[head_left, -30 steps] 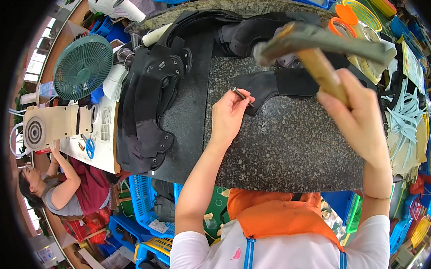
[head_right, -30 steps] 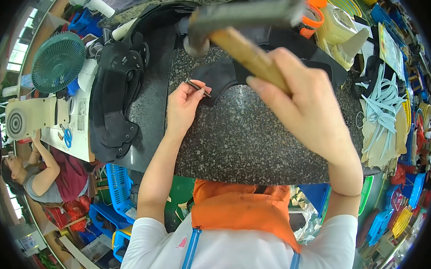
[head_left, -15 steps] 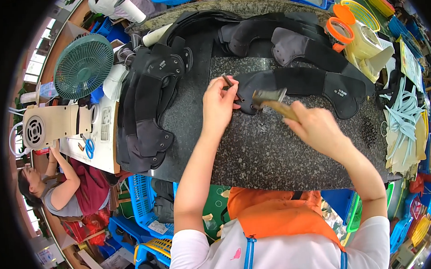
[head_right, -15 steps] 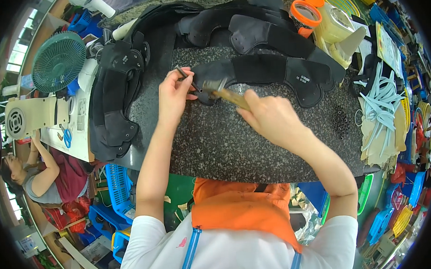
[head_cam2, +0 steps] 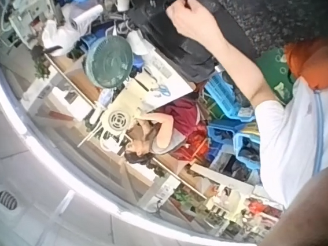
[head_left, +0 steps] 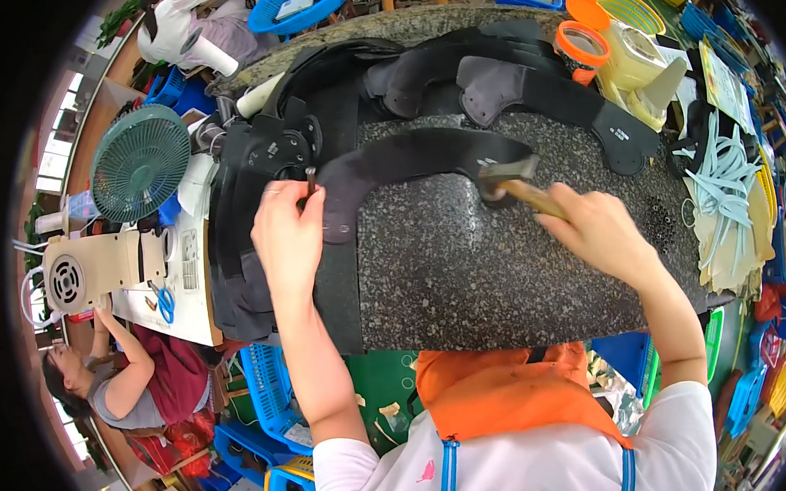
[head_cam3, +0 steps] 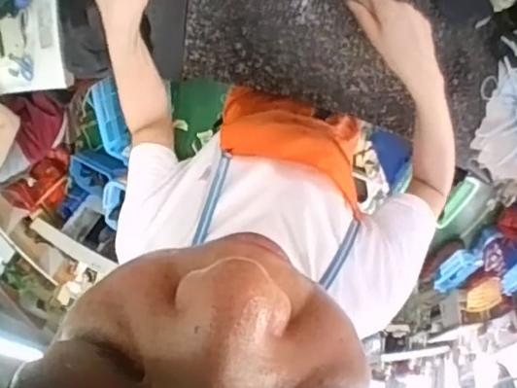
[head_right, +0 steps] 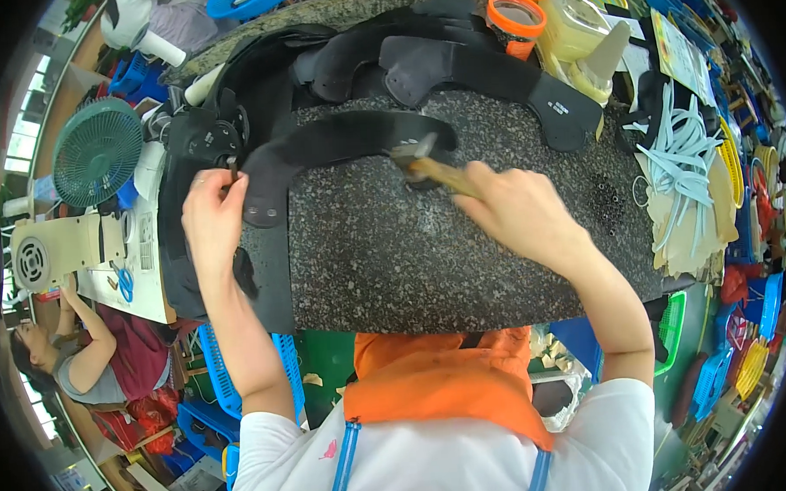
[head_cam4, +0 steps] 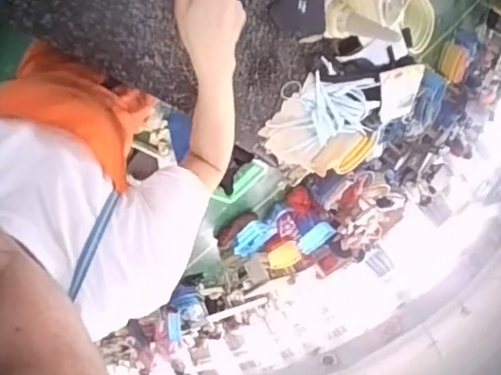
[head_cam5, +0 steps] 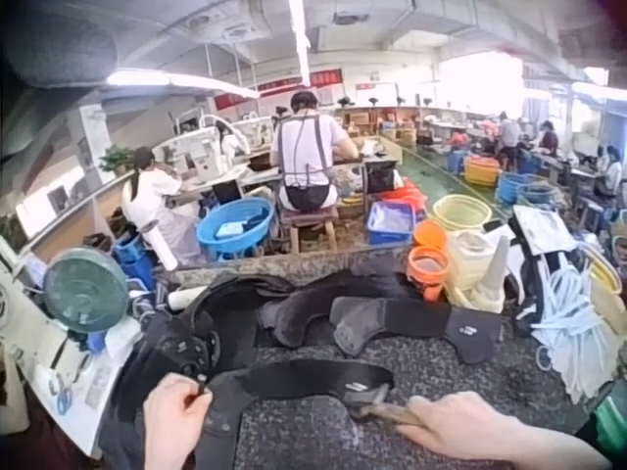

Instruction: The person punches holes into shoe components using a metal punch and a hammer, stacking the pieces on the workbench.

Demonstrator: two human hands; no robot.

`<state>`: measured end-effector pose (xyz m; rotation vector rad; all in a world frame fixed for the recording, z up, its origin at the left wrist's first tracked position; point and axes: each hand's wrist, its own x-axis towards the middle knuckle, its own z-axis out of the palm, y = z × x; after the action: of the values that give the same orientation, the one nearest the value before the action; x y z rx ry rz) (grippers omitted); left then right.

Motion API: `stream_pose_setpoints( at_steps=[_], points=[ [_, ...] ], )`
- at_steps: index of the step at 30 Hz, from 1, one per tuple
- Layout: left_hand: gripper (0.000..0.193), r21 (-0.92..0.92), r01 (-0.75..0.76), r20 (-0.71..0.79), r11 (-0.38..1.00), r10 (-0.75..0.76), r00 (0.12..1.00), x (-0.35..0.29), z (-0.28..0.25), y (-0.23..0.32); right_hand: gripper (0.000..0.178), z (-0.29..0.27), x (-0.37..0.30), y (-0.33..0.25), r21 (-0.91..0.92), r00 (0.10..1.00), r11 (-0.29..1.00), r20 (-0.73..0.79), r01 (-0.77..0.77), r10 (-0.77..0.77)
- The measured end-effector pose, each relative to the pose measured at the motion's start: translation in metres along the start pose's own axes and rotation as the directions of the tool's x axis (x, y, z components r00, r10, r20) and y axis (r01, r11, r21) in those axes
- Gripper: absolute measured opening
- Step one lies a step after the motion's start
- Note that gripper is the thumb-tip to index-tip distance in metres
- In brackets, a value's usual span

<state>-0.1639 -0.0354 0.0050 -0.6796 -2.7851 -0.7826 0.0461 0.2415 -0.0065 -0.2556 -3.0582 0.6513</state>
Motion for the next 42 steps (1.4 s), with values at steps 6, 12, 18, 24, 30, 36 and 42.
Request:
stream_pose_setpoints(
  at_steps=[6,12,18,24,30,36,42],
  points=[
    [0.017,-0.806,0.065,0.274,0.589,0.273,0.922,-0.023,0.076,0.079,0.027,0.005,-0.028,0.019,0.075,0.988,0.985,0.039,-0.152,0.150],
    [0.008,-0.701,0.131,0.390,0.701,0.222,0.894,-0.020,0.147,0.080,0.029,0.007,-0.030,0.026,0.117,0.984,0.978,0.049,-0.175,0.170],
    [0.018,-0.811,0.312,0.470,0.495,0.234,0.851,-0.020,0.153,0.071,0.026,-0.028,-0.023,0.019,0.171,0.988,0.974,-0.030,-0.147,0.154],
    [0.019,-0.735,-0.026,0.327,0.678,0.388,0.862,-0.022,0.150,0.071,0.019,-0.087,-0.027,-0.021,0.518,0.887,0.853,-0.360,-0.067,0.289],
    [0.016,-0.629,-0.245,0.219,0.738,0.470,0.855,-0.021,0.150,0.076,0.025,-0.042,-0.019,0.003,0.075,0.995,0.997,-0.097,-0.023,0.030],
    [0.012,-0.730,0.282,0.480,0.622,0.175,0.860,-0.004,0.145,0.095,0.027,0.014,-0.031,0.031,-0.008,0.988,0.988,-0.038,-0.152,0.152],
    [0.011,-0.791,0.245,0.436,0.561,0.237,0.868,-0.002,0.164,0.093,0.028,-0.007,-0.025,0.032,0.069,0.986,0.985,-0.033,-0.160,0.163]
  ],
)
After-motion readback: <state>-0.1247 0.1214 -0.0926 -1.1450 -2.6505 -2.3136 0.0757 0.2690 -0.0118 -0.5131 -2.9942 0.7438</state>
